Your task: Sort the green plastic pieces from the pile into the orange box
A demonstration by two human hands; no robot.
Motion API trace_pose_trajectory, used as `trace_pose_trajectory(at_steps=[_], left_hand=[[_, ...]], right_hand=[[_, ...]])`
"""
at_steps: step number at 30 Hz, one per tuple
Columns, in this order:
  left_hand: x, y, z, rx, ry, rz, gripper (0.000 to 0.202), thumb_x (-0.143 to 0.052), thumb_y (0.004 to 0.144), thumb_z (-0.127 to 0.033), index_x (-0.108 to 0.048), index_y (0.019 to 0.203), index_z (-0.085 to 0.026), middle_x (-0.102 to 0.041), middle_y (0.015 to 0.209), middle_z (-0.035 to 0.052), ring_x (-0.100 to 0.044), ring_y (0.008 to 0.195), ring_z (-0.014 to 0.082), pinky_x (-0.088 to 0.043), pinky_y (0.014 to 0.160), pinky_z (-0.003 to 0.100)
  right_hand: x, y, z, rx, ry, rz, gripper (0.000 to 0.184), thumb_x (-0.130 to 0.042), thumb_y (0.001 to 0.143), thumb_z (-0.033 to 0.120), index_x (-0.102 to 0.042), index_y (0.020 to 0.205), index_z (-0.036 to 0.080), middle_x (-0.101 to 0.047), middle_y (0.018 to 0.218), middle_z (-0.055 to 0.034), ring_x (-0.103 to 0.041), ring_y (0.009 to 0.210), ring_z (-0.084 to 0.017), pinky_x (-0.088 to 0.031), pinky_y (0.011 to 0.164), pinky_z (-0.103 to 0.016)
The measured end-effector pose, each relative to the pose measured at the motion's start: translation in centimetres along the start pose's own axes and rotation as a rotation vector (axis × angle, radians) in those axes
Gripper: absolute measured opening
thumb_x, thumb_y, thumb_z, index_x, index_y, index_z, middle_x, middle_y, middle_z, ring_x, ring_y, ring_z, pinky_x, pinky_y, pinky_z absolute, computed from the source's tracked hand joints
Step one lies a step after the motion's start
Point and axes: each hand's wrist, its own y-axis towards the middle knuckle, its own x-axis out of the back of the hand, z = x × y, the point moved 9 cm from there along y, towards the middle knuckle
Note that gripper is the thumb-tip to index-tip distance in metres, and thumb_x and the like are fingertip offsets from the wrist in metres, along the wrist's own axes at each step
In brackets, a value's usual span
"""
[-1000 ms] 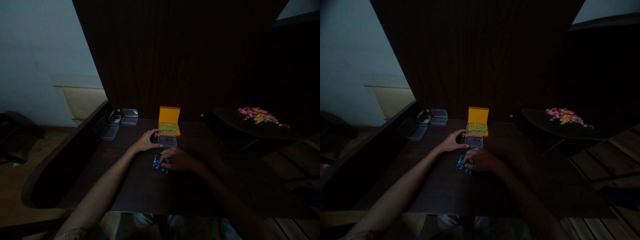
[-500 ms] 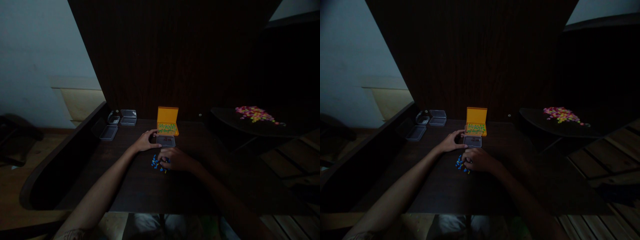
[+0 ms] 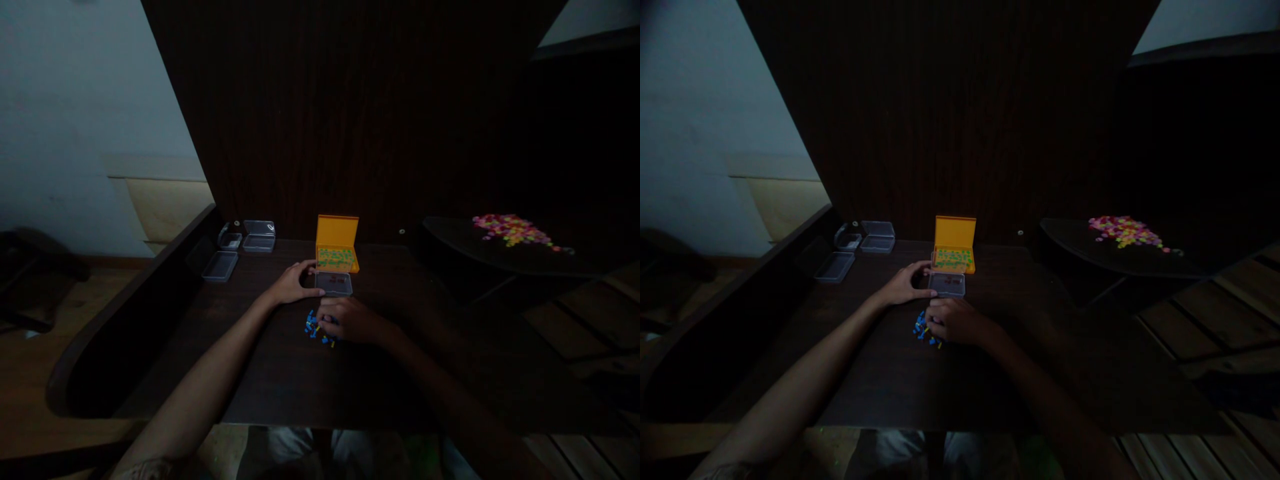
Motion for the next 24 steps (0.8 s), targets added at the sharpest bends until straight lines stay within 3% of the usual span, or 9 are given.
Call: trace_pose_trajectory(at_steps=[6, 12, 19, 24], left_hand=[[-0.1, 0.1, 0.3, -0.018, 0.018, 0.004, 0.075, -0.080, 0.067, -0.044, -0.050, 0.132, -0.021, -0.065, 0.118, 0.0082, -0.061, 0.108, 0.0261, -0.046, 0.099, 0.042], [0.1, 0.1, -0.1, -0.010, 0.008, -0.002, 0.079, -0.081, 0.065, -0.044, -0.049, 0.133, -0.020, -0.065, 0.119, 0.0089, -0.061, 0.109, 0.0265, -0.046, 0.099, 0.041], [0.0, 0.0, -0.3, 0.015, -0.006, 0.020, 0.080, -0.081, 0.064, -0.046, -0.050, 0.132, -0.017, -0.064, 0.120, 0.0116, -0.061, 0.109, 0.0270, -0.047, 0.098, 0.042], [-0.1, 0.0, 0.0, 0.028, -0.010, 0.017, 0.082, -0.082, 0.063, -0.046, -0.049, 0.133, -0.018, -0.064, 0.119, 0.0108, -0.061, 0.110, 0.0274, -0.046, 0.099, 0.044]], right_hand=[[1.7, 0.2, 0.1, 0.028, 0.115, -0.110, 0.011, -0.054, 0.091, 0.021, -0.065, 0.092, 0.019, -0.068, 0.089, -0.0028, -0.061, 0.080, -0.014, -0.044, 0.074, -0.025], [3.0, 0.1, -1.9, -0.072, 0.286, -0.236, 0.010, -0.061, 0.084, 0.025, -0.068, 0.084, 0.017, -0.056, 0.060, 0.0040, -0.046, 0.050, -0.008, -0.036, 0.051, -0.020], [5.0, -1.0, -5.3, -0.193, 0.346, -0.451, 0.022, -0.063, 0.081, 0.036, -0.070, 0.089, 0.017, -0.061, 0.064, 0.0008, -0.042, 0.046, -0.009, -0.034, 0.046, -0.022], [5.8, -1.6, -7.6, -0.248, 0.395, -0.567, 0.026, -0.063, 0.078, 0.036, -0.073, 0.091, 0.016, -0.070, 0.084, -0.0060, -0.043, 0.050, -0.009, -0.035, 0.046, -0.023]])
